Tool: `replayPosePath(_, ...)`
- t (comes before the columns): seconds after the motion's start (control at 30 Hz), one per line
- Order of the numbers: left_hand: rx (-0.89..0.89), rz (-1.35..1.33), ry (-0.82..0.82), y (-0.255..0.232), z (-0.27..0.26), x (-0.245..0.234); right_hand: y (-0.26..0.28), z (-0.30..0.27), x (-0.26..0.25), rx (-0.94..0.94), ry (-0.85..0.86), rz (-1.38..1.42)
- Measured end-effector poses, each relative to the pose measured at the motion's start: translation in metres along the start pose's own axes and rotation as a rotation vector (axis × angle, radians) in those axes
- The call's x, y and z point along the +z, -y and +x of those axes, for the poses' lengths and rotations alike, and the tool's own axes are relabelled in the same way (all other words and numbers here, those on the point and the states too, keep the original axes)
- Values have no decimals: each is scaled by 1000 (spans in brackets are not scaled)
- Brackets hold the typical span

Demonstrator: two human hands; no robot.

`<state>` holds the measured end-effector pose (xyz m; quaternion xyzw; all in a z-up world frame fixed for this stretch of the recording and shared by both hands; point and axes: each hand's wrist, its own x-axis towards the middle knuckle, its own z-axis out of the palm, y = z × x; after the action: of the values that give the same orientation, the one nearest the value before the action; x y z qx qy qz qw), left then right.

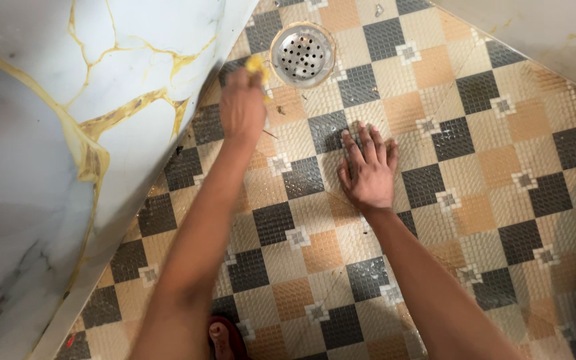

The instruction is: The person scrubs a tiled bathroom floor using a yellow sponge. They work on their knees, scrubbing the floor tiles and the area around the drain, occasionally dipping the sponge into a black bucket of water.

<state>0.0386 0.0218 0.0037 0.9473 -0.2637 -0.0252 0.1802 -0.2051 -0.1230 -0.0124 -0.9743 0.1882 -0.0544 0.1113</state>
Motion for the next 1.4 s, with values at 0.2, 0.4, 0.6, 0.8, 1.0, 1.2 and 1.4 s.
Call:
replayPosePath(0.2, 182, 40, -136, -51, -29, 44, 4, 0, -5, -8, -5, -8)
replayPosePath(0.4, -4, -125, 136, -3, -11, -10, 1, 0, 0, -3, -1, -8)
replayPosePath(0.6, -325, -241, -52, -36, -17, 15, 2, 2, -3, -12, -15, -14)
replayPosePath(0.8, 360, -3, 37, -37, -69, 11, 3, 0, -3, -12, -12, -8)
replayPosePath(1.0, -140, 233, -53, 18, -17, -5, 2, 0, -3, -22, -26, 1)
replayPosePath(1.2, -168, 196, -12, -2, -19, 8, 2, -1, -1, -41, -54, 9)
replayPosePath(1.4, 78, 127, -89, 9, -34, -19, -13, -8, -3, -85, -90, 122)
